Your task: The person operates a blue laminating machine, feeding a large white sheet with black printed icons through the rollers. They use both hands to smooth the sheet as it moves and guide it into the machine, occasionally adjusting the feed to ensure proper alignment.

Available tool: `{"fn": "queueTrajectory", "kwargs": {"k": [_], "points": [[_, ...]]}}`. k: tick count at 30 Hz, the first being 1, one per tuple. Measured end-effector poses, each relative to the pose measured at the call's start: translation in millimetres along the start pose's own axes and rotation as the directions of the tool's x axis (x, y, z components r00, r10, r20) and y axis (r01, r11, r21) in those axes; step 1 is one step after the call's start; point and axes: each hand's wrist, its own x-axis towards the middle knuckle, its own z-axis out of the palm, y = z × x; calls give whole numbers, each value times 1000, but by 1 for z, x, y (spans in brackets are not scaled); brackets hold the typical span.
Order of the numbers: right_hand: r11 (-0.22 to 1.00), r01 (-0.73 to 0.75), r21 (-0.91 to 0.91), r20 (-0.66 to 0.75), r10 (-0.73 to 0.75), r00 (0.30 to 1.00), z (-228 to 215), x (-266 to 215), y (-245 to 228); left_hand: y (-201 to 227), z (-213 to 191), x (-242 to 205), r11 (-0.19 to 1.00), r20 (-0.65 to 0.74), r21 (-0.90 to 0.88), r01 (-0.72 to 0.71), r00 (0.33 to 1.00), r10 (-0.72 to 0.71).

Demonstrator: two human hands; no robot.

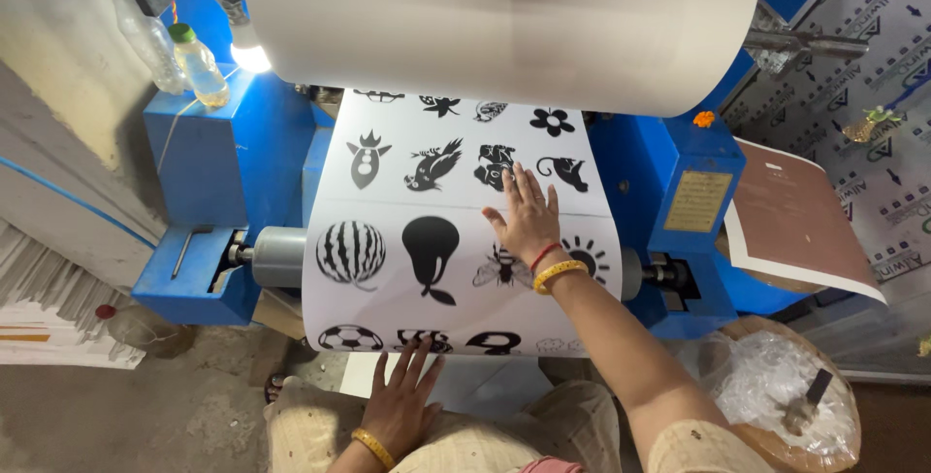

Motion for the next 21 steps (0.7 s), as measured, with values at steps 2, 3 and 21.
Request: {"fn": "queueTrajectory", "kwargs": {"k": [2, 3, 21], "points": [[998, -57, 13, 148, 54, 987, 2, -7, -3, -2, 1, -6, 998, 36, -68, -10, 999, 13], [996, -86, 15, 221, 81, 972, 4, -12, -5, -4, -1, -9, 992, -16, -122, -40, 999, 38], [996, 76, 50, 27, -77, 997, -11, -182, -49, -36, -112, 163, 984, -553, -18, -176, 822, 137]]}}
